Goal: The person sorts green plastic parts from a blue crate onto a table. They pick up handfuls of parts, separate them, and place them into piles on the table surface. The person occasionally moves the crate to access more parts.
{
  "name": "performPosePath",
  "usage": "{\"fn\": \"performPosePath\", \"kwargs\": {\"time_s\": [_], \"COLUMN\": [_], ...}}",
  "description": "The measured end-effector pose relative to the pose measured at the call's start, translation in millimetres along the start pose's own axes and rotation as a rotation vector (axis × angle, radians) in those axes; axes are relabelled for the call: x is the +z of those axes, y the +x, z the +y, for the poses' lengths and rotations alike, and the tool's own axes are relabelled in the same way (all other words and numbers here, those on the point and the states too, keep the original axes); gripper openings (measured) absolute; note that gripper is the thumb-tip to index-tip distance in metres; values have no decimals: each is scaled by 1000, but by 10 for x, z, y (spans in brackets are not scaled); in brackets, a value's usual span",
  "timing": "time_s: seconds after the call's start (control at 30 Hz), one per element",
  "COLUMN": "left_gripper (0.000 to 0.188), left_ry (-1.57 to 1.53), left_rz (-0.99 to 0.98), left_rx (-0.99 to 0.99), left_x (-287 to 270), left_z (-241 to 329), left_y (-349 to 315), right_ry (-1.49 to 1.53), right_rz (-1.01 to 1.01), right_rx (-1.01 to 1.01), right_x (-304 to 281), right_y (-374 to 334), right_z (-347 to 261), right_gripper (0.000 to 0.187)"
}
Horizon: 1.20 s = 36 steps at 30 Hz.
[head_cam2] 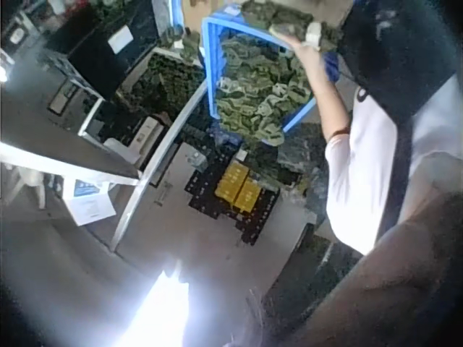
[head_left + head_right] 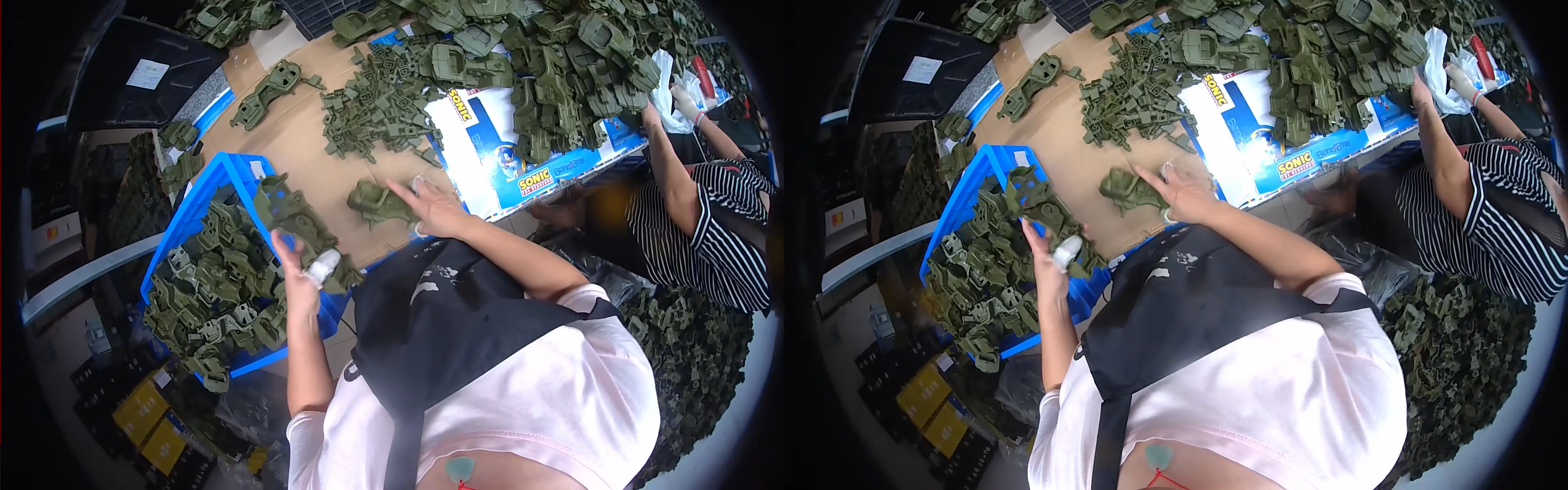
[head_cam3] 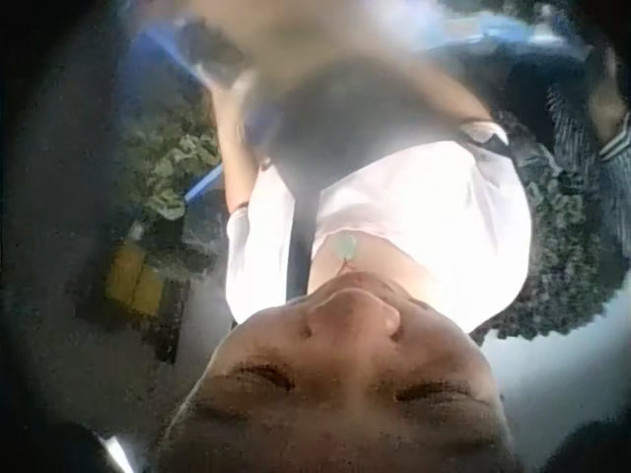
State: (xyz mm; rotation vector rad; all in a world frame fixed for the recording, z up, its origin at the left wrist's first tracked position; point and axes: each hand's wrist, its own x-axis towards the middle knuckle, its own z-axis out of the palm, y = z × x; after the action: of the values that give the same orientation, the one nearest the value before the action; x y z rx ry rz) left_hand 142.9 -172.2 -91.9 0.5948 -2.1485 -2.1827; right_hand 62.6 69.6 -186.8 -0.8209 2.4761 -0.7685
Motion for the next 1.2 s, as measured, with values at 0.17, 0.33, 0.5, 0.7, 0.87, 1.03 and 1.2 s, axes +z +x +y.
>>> {"fn": "performPosePath", "kwargs": {"time_s": [0.17, 0.33, 0.5, 0.7, 0.87, 1.03, 1.2], "left_gripper": [51, 45, 58, 56, 55, 54, 51], "left_ry": [-660, -523, -188, -31, -49, 5, 73], "left_rz": [-195, -302, -197, -582, -659, -654, -628], "left_rx": [-327, -365, -341, -327, -285, -227, -133], "left_x": [131, 177, 259, 404, 492, 480, 497], "left_z": [169, -27, 75, 230, 140, 84, 145], "left_y": [113, 379, 418, 391, 280, 207, 122], "right_ry": [-107, -268, 588, 326, 246, 352, 343], "right_rz": [463, 248, 261, 205, 117, 109, 115], "right_rx": [-11, 110, 109, -168, -176, -204, -279], "right_x": [-42, -87, -701, -1001, -946, -850, -709], "right_y": [207, 334, 15, -263, -237, -232, -213], "right_z": [242, 817, 303, -452, -537, -458, -399], "right_gripper": [37, 41, 36, 24, 24, 24, 26]}}
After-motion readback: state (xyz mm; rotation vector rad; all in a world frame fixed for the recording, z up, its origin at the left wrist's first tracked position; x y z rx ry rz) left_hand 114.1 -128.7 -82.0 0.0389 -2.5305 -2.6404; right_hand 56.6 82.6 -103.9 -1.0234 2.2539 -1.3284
